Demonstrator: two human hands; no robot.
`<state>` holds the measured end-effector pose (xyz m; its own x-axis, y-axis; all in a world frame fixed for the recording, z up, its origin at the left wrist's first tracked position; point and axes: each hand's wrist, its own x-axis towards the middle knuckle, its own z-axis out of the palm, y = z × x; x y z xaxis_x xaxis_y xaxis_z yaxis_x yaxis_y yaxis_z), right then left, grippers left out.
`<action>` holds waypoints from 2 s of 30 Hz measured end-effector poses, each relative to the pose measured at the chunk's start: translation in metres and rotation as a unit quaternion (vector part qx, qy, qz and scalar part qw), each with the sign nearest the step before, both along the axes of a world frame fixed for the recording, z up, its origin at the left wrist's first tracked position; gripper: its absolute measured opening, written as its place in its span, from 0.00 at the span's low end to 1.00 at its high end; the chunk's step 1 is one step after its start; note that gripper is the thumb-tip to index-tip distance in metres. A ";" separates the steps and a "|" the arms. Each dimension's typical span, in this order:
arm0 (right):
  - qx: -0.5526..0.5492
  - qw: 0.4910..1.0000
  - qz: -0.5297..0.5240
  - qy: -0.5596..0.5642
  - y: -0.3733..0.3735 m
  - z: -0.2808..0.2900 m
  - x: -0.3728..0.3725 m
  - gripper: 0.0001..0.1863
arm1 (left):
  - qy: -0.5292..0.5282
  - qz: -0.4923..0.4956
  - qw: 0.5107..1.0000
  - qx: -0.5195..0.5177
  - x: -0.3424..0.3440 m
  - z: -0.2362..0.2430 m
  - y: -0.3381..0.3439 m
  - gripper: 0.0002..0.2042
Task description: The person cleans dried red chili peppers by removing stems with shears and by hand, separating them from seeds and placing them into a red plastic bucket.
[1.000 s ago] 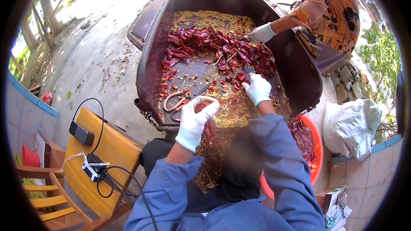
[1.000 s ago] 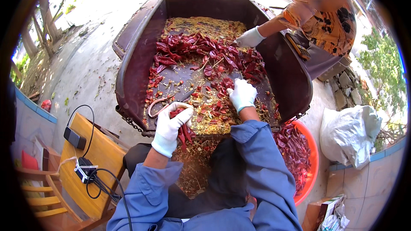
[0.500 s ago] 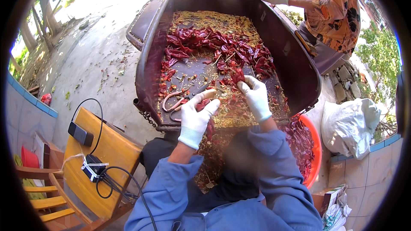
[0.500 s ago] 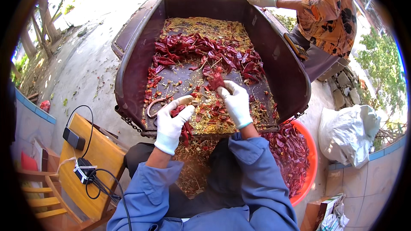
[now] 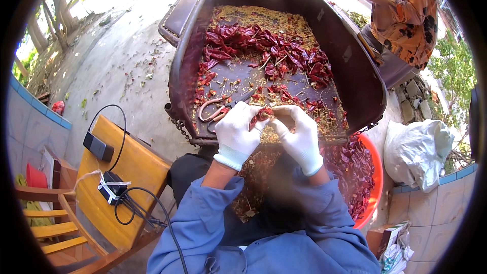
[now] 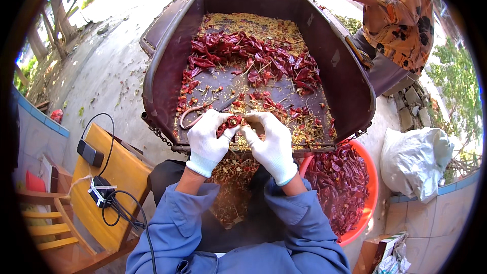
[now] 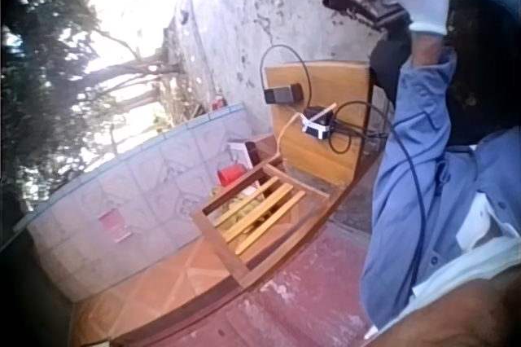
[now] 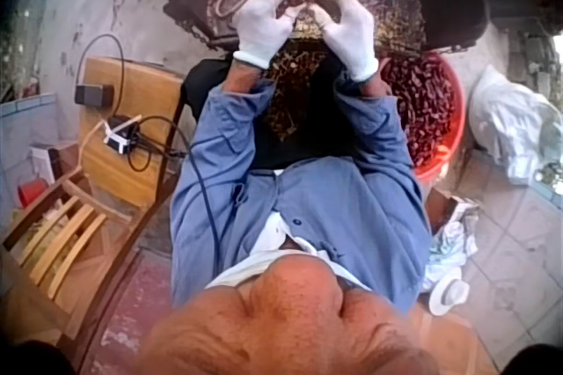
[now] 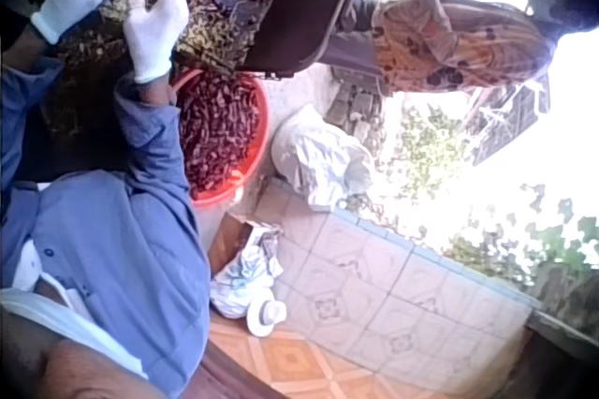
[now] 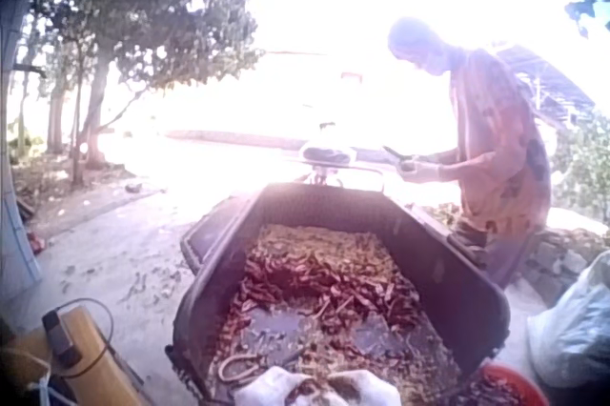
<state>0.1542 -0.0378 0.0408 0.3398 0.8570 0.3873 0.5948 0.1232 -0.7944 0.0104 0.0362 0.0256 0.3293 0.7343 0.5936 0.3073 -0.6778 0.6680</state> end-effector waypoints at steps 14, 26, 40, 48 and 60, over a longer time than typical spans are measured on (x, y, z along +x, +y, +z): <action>-0.111 0.883 0.081 0.448 -0.012 -0.011 0.008 0.07 | -0.010 -0.180 0.975 -0.126 -0.010 -0.008 0.000 0.08; -0.087 0.981 -0.083 -0.155 0.045 -0.033 0.090 0.10 | -0.337 -0.276 0.768 -0.469 -0.015 -0.001 0.005 0.12; -0.170 0.947 -0.136 -0.235 0.116 -0.065 0.087 0.11 | -0.331 -0.210 0.769 -0.505 -0.012 -0.001 0.011 0.10; -0.032 0.988 -0.066 0.135 0.041 -0.010 0.026 0.10 | -0.233 -0.102 0.885 -0.389 0.004 0.006 0.000 0.09; 0.033 0.966 -0.032 0.255 0.009 0.001 -0.008 0.11 | -0.278 -0.121 0.847 -0.436 0.000 -0.002 0.004 0.11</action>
<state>0.1461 -0.0286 0.0421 0.5516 0.8076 0.2086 0.1363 0.1595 -0.9777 0.0106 0.0404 0.0234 0.3810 0.9242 -0.0265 -0.2965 0.1493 0.9433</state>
